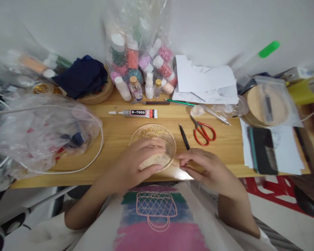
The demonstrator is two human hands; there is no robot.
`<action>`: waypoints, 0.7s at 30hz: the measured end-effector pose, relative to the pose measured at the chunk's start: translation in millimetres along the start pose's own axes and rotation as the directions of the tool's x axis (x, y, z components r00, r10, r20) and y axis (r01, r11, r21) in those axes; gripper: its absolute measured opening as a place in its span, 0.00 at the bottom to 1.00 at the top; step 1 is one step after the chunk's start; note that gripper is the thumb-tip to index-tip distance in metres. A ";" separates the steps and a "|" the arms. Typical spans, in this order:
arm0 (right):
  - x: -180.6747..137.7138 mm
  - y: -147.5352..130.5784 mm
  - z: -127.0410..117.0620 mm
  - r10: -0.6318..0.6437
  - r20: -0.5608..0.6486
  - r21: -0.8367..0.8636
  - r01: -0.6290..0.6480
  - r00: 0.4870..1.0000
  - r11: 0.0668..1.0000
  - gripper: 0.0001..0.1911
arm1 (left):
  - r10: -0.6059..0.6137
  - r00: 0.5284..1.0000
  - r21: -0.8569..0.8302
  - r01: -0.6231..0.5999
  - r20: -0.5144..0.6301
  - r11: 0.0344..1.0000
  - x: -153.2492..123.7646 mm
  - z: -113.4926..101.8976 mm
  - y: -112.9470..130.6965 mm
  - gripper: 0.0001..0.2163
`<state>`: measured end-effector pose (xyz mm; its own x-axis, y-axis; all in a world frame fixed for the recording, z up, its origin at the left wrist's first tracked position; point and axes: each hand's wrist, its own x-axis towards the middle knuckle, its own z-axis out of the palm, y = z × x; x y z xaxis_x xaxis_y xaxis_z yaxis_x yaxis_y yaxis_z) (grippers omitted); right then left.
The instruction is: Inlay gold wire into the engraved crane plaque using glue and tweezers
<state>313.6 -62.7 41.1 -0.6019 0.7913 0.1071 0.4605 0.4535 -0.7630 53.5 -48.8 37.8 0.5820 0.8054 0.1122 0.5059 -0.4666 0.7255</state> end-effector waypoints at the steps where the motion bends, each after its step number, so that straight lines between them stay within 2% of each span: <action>1: -1.3 1.2 3.3 0.027 -0.006 0.056 -0.026 1.000 0.998 0.17 | 0.000 1.000 0.003 0.000 0.026 1.000 1.2 3.1 0.6 0.12; 4: -6.5 4.7 8.0 0.131 -0.047 0.177 -0.121 0.990 0.977 0.17 | -0.001 1.000 0.024 0.001 0.007 1.000 5.3 8.6 -3.1 0.10; 7: -10.2 3.5 8.1 0.207 -0.070 0.288 -0.179 0.976 0.941 0.18 | 0.066 0.997 0.018 -0.066 -0.033 0.998 7.9 7.1 -6.7 0.11; 9: -10.3 2.3 7.2 0.263 -0.119 0.379 -0.201 0.957 0.903 0.16 | 0.095 0.995 -0.030 -0.096 -0.020 0.995 8.6 3.3 -5.8 0.09; 11: -10.3 3.3 5.2 0.355 -0.221 0.467 -0.221 0.909 0.856 0.09 | 0.093 0.996 -0.127 -0.092 0.000 0.988 8.9 -1.4 -2.8 0.08; 12: -11.4 4.7 3.3 0.411 -0.282 0.502 -0.231 0.867 0.833 0.07 | 0.093 0.996 -0.186 -0.090 0.009 0.978 8.9 -3.7 -1.1 0.07; 15: -24.4 11.2 -7.0 0.528 -0.420 0.555 -0.252 0.738 0.793 0.08 | 0.081 0.996 -0.299 -0.066 0.037 0.952 8.2 -9.6 2.4 0.07; 16: -32.6 13.1 -12.1 0.538 -0.414 0.560 -0.260 0.734 0.786 0.08 | 0.078 0.996 -0.306 -0.061 0.045 0.950 7.6 -11.0 2.4 0.07; 19: -64.7 15.5 -28.7 0.433 -0.336 0.596 -0.168 0.836 0.786 0.08 | 0.058 0.998 -0.263 -0.048 0.030 0.964 5.0 -13.4 -1.4 0.06; 20: -75.8 15.2 -33.4 0.440 -0.319 0.588 -0.189 0.839 0.786 0.07 | 0.052 0.999 -0.239 -0.048 0.011 0.970 3.9 -13.6 -3.6 0.06; 21: -86.3 14.6 -37.1 0.478 -0.286 0.552 -0.265 0.830 0.791 0.08 | 0.043 0.999 -0.211 -0.044 -0.011 0.976 2.9 -13.5 -6.1 0.06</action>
<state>396.5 -109.1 44.4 -0.0926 0.9913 -0.0935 0.1640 -0.0774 -0.9834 43.5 -38.6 42.9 0.5962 0.7886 0.1508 0.3338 -0.4143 0.8467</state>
